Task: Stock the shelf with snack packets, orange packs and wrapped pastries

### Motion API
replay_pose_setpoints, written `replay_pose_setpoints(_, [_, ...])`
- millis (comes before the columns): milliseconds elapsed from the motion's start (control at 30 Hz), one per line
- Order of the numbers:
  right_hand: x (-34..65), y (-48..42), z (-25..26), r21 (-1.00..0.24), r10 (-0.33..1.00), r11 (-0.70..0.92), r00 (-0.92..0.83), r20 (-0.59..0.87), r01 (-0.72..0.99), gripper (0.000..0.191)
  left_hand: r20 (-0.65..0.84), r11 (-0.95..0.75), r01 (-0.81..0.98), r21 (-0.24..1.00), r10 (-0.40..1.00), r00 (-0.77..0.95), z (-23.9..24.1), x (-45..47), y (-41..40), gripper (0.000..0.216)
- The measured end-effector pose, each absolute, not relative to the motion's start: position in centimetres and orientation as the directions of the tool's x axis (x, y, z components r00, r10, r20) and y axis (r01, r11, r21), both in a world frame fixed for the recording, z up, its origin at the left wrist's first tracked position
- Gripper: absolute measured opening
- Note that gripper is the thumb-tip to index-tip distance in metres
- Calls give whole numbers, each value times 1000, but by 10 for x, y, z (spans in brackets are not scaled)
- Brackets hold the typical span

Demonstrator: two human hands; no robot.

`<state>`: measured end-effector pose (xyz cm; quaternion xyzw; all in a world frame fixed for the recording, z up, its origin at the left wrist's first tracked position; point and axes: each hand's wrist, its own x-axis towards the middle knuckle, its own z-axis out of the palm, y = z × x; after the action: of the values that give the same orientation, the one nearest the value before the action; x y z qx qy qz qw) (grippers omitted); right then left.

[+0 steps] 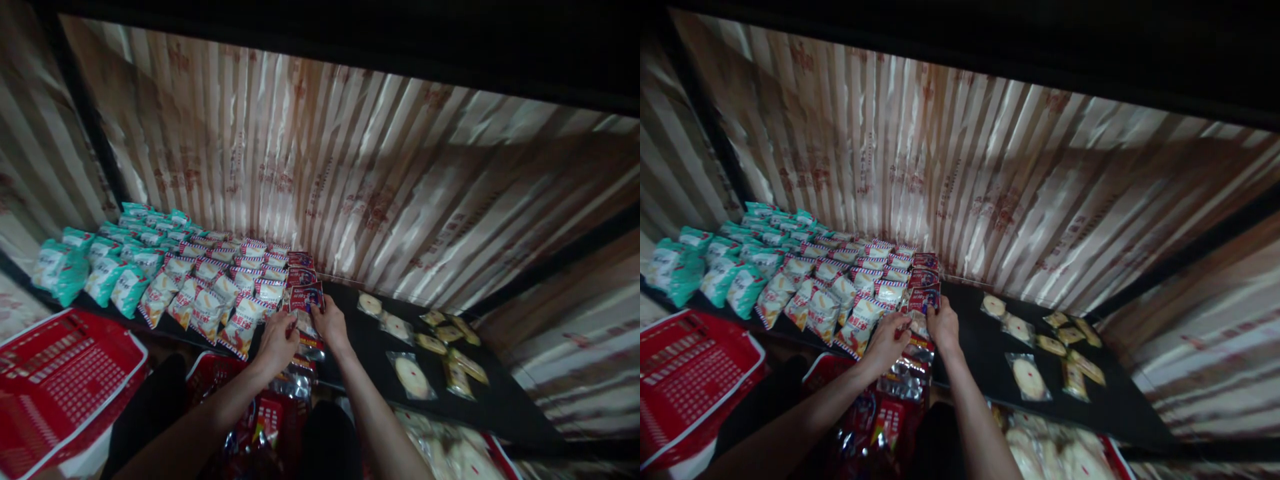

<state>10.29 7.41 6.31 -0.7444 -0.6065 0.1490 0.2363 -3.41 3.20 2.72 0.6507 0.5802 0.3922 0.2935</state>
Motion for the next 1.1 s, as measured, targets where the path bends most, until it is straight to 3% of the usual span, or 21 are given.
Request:
replay_pose_setpoints(367, [82, 84, 63, -418, 973, -191, 229, 42, 888, 55, 142, -131, 600, 789, 989, 30, 27, -39, 44, 27])
replay_pose_setpoints(633, [80, 75, 56, -351, 959, -178, 242, 148, 920, 54, 168, -132, 636, 761, 986, 3, 13, -37, 44, 31])
replay_pose_setpoints(833, [84, 67, 43, -285, 948, -73, 155, 279, 956, 44, 190, -150, 676, 721, 982, 16, 7, -38, 42, 36])
replay_pose_setpoints(1100, [91, 73, 30, -410, 951, 31, 99, 292, 911, 42, 205, -173, 680, 712, 978, 34, 13, -35, 41, 37])
